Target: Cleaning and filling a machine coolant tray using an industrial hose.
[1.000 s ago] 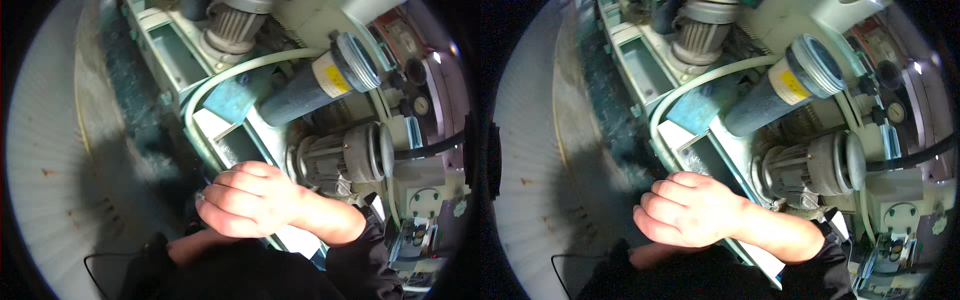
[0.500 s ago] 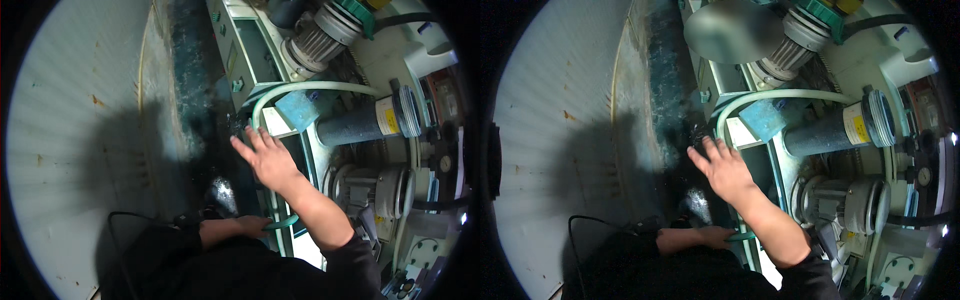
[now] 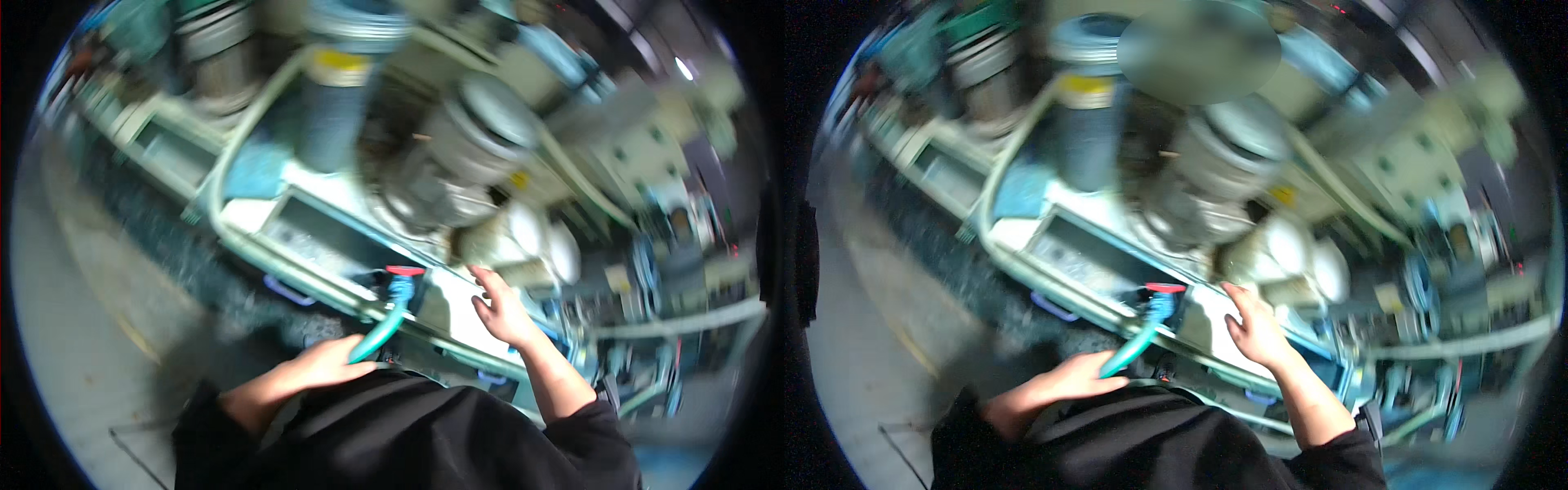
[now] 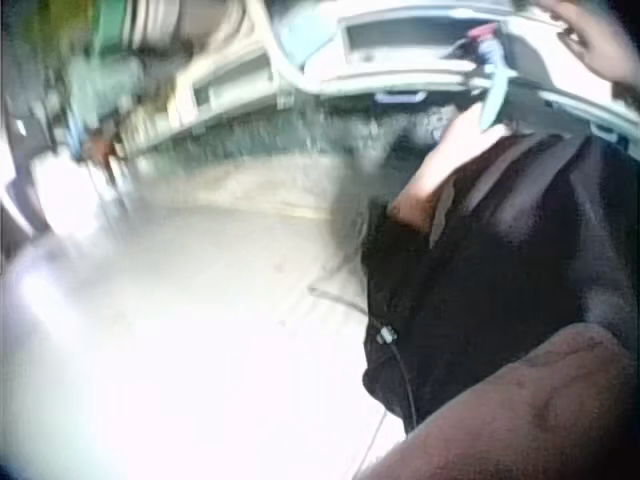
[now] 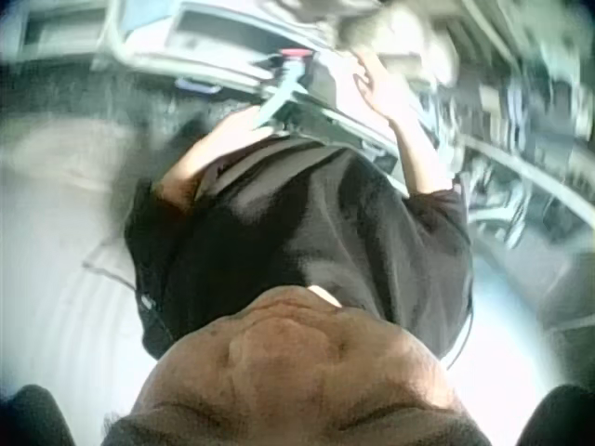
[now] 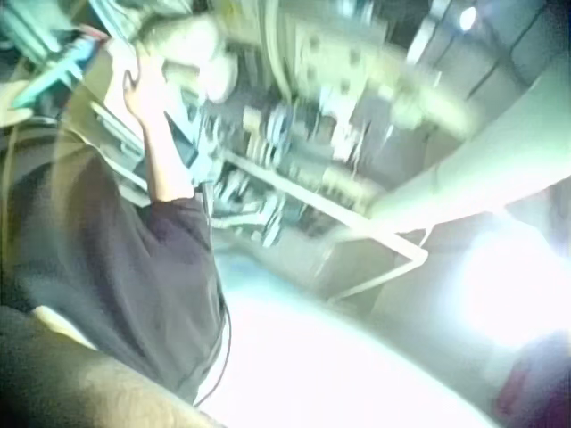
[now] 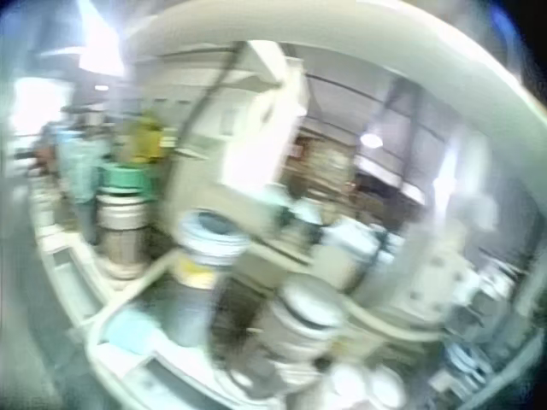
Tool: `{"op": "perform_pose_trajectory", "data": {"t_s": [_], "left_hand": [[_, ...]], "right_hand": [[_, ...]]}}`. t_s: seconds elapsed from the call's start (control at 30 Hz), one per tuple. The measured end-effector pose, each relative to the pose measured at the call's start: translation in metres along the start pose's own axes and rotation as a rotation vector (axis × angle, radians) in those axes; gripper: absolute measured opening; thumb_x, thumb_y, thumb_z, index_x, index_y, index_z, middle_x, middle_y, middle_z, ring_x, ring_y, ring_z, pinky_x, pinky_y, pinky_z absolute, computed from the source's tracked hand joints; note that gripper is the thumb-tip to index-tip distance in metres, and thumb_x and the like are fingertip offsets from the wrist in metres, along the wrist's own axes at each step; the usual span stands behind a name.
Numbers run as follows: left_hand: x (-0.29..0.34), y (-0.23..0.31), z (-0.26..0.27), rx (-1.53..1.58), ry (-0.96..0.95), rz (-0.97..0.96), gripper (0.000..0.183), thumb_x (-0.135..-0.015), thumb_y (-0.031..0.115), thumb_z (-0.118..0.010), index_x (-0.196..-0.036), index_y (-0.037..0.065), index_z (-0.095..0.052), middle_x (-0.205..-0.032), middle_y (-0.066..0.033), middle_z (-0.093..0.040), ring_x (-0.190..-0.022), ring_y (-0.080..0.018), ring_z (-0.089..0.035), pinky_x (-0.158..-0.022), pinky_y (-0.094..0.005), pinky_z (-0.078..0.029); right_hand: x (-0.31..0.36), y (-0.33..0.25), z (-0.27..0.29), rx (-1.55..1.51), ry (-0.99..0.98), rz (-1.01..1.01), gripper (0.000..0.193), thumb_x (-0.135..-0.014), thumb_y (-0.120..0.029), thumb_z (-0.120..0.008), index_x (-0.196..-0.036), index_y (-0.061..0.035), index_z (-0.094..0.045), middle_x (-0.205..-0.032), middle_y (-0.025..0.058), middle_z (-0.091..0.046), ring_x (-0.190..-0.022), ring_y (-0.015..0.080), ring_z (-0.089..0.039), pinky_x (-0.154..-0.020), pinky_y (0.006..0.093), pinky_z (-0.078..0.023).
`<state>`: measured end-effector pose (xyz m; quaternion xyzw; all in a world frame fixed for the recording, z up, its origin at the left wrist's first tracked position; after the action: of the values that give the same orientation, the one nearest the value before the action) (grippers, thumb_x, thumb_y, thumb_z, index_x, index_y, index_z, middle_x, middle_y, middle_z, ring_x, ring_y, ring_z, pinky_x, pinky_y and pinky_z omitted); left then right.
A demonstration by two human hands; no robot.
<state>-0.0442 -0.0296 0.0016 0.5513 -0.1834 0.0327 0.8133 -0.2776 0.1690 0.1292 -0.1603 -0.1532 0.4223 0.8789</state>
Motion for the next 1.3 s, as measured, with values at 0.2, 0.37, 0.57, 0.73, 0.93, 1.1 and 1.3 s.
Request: {"op": "perform_pose_trajectory", "data": {"t_s": [0.2, 0.37, 0.57, 0.73, 0.93, 1.1, 1.3], "left_hand": [[0.084, 0.118, 0.077, -0.230, -0.014, 0.173, 0.049, -0.083, 0.040, -0.083, -0.114, 0.005, -0.069, -0.097, -0.0213, -0.073, -0.090, -0.0399, -0.072, -0.080, -0.0466, -0.056], [0.146, 0.260, 0.082, -0.440, 0.100, 0.261, 0.045, -0.073, 0.033, -0.088, -0.100, 0.002, -0.069, -0.083, -0.0069, -0.061, -0.076, -0.0262, -0.061, -0.069, -0.0362, -0.046], [0.101, 0.354, 0.013, -0.365, 0.129, -0.025, 0.048, -0.073, 0.032, -0.088, -0.099, -0.003, -0.068, -0.080, -0.0086, -0.061, -0.073, -0.0258, -0.060, -0.068, -0.0375, -0.045], [-0.007, 0.373, -0.076, -0.228, -0.491, -0.270, 0.038, -0.077, 0.020, -0.088, -0.106, 0.003, -0.071, -0.077, -0.0162, -0.069, -0.072, -0.0334, -0.071, -0.065, -0.0388, -0.055], [-0.153, 0.357, -0.250, -0.423, -0.605, -0.545, 0.023, -0.094, 0.032, -0.070, -0.109, 0.015, -0.065, -0.080, -0.0145, -0.070, -0.078, -0.0377, -0.070, -0.069, -0.0479, -0.055], [-0.197, 0.301, -0.298, -0.264, -0.831, -0.346, 0.027, -0.093, 0.032, -0.072, -0.112, 0.014, -0.068, -0.095, -0.0132, -0.073, -0.092, -0.0355, -0.071, -0.082, -0.0451, -0.055], [-0.210, 0.299, -0.303, -0.061, -0.811, -0.274, 0.037, -0.090, 0.028, -0.077, -0.122, 0.010, -0.069, -0.107, -0.0140, -0.074, -0.099, -0.0322, -0.073, -0.088, -0.0412, -0.056]], "right_hand": [[0.095, -0.006, 0.037, -0.211, 0.185, 0.043, 0.061, -0.095, -0.021, -0.070, -0.148, -0.0009, -0.047, -0.143, 0.0254, -0.054, -0.134, 0.0432, -0.052, -0.111, 0.0484, -0.045], [0.115, -0.036, 0.069, -0.349, 0.387, 0.358, 0.073, -0.093, -0.019, -0.072, -0.155, -0.0004, -0.039, -0.155, 0.0284, -0.039, -0.144, 0.0485, -0.038, -0.119, 0.0556, -0.033], [0.164, 0.008, 0.119, -0.471, 0.617, 0.379, 0.064, -0.089, -0.021, -0.075, -0.142, 0.0024, -0.050, -0.144, 0.0246, -0.051, -0.131, 0.0441, -0.049, -0.113, 0.0511, -0.040], [0.225, 0.107, 0.120, -0.320, 0.717, 0.120, 0.039, -0.089, -0.015, -0.073, -0.124, 0.0003, -0.065, -0.118, 0.0154, -0.066, -0.112, 0.0379, -0.060, -0.100, 0.0465, -0.048], [0.332, 0.290, 0.049, -0.455, 0.690, -0.613, 0.024, -0.096, -0.020, -0.067, -0.108, 0.0006, -0.072, -0.102, 0.0204, -0.068, -0.100, 0.0364, -0.065, -0.093, 0.0417, -0.051], [0.378, 0.338, 0.023, -0.520, 0.866, -0.709, 0.032, -0.095, -0.017, -0.074, -0.073, -0.0017, -0.056, -0.085, 0.0086, -0.058, -0.084, 0.0222, -0.056, -0.078, 0.0332, -0.046], [0.367, 0.362, 0.025, -0.987, 0.730, -0.416, 0.026, -0.090, -0.002, -0.066, -0.114, -0.0069, -0.056, -0.121, 0.0047, -0.057, -0.110, 0.0148, -0.054, -0.099, 0.0305, -0.041]]}}
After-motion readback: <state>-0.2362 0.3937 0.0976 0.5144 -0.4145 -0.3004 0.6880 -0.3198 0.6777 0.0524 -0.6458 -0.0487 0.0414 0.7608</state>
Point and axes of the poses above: each hand's wrist, its own x-axis away from the middle knuckle, its own z-axis out of the back of the hand, y = z × x, the point moved 6 cm from there along -x, towards the middle knuckle
